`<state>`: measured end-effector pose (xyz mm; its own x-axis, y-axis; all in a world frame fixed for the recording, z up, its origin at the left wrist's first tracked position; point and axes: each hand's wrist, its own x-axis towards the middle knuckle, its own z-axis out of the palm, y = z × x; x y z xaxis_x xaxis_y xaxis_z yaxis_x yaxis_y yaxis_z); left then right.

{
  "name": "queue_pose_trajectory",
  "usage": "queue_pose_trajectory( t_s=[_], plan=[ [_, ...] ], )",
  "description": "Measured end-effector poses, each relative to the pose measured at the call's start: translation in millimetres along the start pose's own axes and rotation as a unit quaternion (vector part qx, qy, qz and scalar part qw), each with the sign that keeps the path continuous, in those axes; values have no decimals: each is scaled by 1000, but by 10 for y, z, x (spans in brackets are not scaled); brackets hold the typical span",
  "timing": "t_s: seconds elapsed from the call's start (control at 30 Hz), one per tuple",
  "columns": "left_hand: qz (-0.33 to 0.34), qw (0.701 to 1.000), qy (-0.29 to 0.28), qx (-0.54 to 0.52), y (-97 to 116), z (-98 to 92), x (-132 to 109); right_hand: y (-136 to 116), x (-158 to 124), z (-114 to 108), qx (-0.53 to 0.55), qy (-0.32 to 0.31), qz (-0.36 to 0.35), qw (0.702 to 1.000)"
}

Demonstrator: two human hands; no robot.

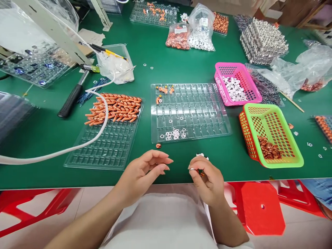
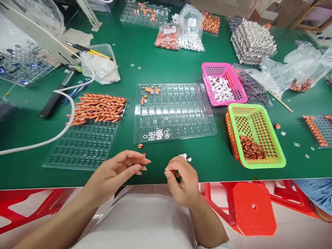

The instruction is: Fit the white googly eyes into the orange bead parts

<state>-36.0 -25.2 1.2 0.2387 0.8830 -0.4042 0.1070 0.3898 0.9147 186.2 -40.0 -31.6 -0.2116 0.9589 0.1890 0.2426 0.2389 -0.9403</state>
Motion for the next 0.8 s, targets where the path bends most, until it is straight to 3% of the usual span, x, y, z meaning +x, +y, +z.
queue_pose_trajectory(
  t_s=[0.2, 0.37, 0.5, 0.8],
  plan=[
    [39, 989, 95, 105, 2, -231, -79, 39, 8, 51, 40, 26, 18, 999],
    [90, 938, 164, 293, -49, -392, -78, 44, 45, 57, 51, 8, 32, 998],
    [117, 904, 145, 386, -73, -420, -15, 43, 31, 20, 41, -15, 30, 999],
    [59, 896, 62, 436, -95, -389, 68, 119, -62, -26, 30, -29, 32, 999]
  ],
)
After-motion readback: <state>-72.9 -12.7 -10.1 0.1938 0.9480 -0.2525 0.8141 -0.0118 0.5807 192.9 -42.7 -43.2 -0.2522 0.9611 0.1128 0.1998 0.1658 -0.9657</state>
